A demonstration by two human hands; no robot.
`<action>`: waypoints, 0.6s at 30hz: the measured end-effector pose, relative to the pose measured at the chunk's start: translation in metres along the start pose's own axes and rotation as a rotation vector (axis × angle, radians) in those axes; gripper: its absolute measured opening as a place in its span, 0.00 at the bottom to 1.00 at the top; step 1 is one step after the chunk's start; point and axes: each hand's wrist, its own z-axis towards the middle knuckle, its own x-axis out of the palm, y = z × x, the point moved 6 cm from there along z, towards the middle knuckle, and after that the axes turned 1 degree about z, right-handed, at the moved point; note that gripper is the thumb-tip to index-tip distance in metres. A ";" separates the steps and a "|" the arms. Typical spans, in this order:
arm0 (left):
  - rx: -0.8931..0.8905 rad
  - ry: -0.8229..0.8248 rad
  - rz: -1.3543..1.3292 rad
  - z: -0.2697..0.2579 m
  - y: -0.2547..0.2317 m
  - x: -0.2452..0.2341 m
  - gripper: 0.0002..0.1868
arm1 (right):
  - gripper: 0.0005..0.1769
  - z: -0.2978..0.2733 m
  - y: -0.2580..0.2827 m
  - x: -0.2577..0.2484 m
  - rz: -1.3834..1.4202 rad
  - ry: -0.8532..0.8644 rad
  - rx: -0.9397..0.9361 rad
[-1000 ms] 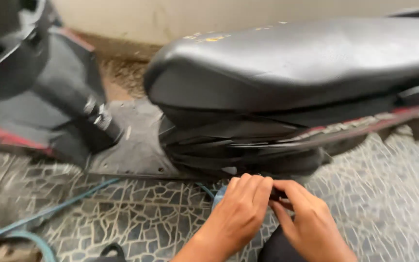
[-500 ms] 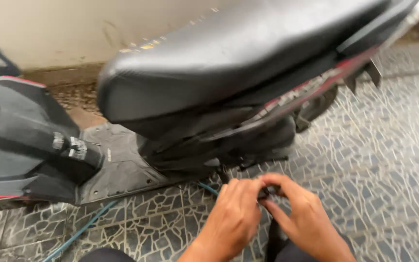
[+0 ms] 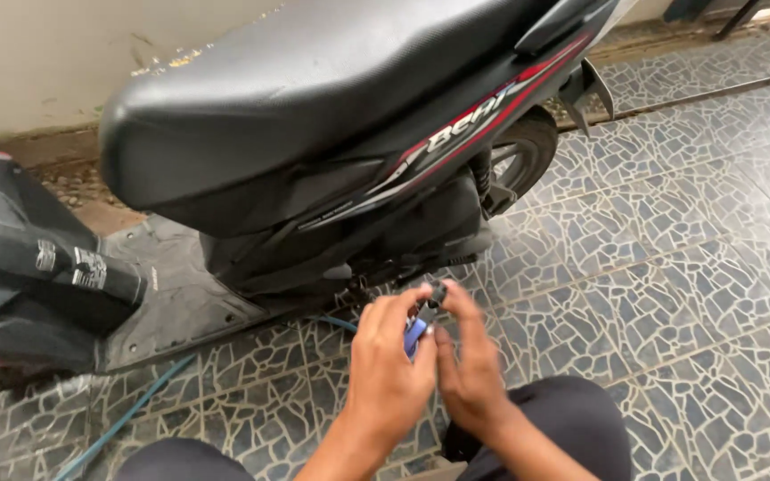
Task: The person cleans the engine and lower components of a motorcycle by spraying liquid onto them with a spray bottle, then scrubbing with a screwdriver.
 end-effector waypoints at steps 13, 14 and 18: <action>-0.188 0.053 -0.119 0.004 0.013 0.028 0.24 | 0.45 -0.039 -0.040 0.042 -0.206 0.094 -0.139; -0.161 0.064 -0.099 0.007 0.011 0.033 0.24 | 0.45 -0.050 -0.044 0.043 -0.211 0.081 -0.112; -0.150 0.084 -0.087 0.015 0.012 0.048 0.24 | 0.42 -0.103 -0.058 0.053 -0.221 0.059 -0.021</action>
